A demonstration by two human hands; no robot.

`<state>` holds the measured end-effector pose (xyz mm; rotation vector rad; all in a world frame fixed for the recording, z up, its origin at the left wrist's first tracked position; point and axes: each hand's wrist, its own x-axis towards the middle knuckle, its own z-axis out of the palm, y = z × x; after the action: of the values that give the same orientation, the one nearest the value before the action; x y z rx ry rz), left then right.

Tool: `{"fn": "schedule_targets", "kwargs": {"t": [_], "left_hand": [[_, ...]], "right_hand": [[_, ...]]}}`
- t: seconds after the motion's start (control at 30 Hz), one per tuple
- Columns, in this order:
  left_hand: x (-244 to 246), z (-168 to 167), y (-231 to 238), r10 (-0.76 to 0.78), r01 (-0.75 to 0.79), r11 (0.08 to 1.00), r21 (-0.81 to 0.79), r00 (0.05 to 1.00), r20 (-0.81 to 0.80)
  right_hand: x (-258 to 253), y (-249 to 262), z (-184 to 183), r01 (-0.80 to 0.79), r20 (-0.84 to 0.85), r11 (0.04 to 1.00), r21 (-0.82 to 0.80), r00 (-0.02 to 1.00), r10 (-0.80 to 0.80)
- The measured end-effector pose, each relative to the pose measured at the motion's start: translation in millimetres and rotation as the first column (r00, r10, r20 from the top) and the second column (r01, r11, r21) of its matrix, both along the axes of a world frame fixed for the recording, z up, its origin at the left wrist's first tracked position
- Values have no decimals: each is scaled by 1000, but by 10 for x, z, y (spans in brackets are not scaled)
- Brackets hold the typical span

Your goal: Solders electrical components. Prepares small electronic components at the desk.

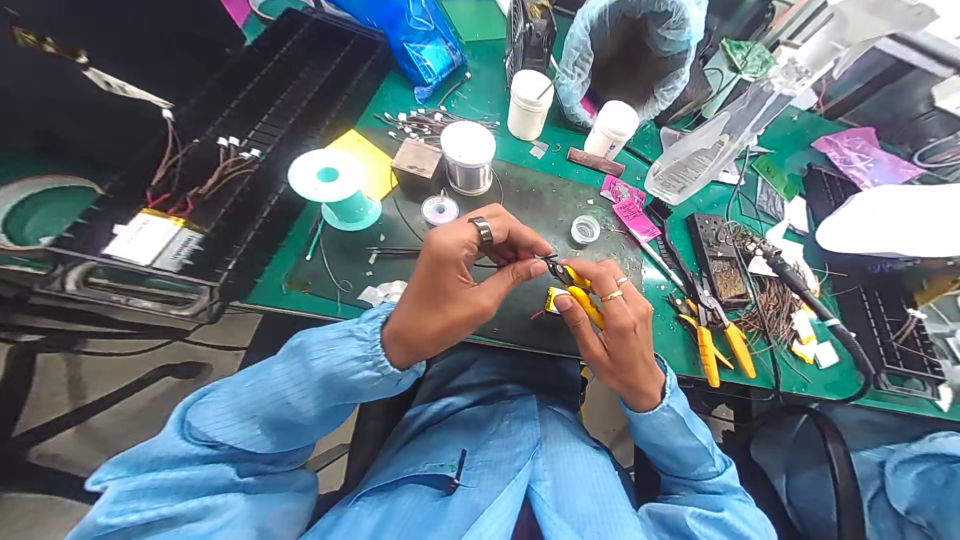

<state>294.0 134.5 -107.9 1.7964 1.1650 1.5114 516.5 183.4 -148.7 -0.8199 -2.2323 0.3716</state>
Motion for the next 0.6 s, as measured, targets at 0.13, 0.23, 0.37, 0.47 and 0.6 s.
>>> {"fn": "schedule_targets", "kwargs": {"t": [0.13,0.23,0.37,0.47,0.6], "left_hand": [[9,-4,-9,8,-8,1000,7,1000,-1],[6,3,-14,-6,6,1000,9,1000,2],[2,19,-22,-13,13,1000,5,1000,-10],[2,12,-20,-14,14,1000,1,1000,-1],[-13,3,-4,-22,22,1000,-14,1000,-11]], "right_hand": [[-10,-15,-6,9,-6,1000,13,1000,-9],[-10,-21,-10,-4,-17,1000,0,1000,4],[-1,-19,3,-11,-25,1000,-7,1000,10],[9,-20,12,-17,-25,1000,-7,1000,17],[1,-13,-15,-5,-23,1000,22,1000,6]]}}
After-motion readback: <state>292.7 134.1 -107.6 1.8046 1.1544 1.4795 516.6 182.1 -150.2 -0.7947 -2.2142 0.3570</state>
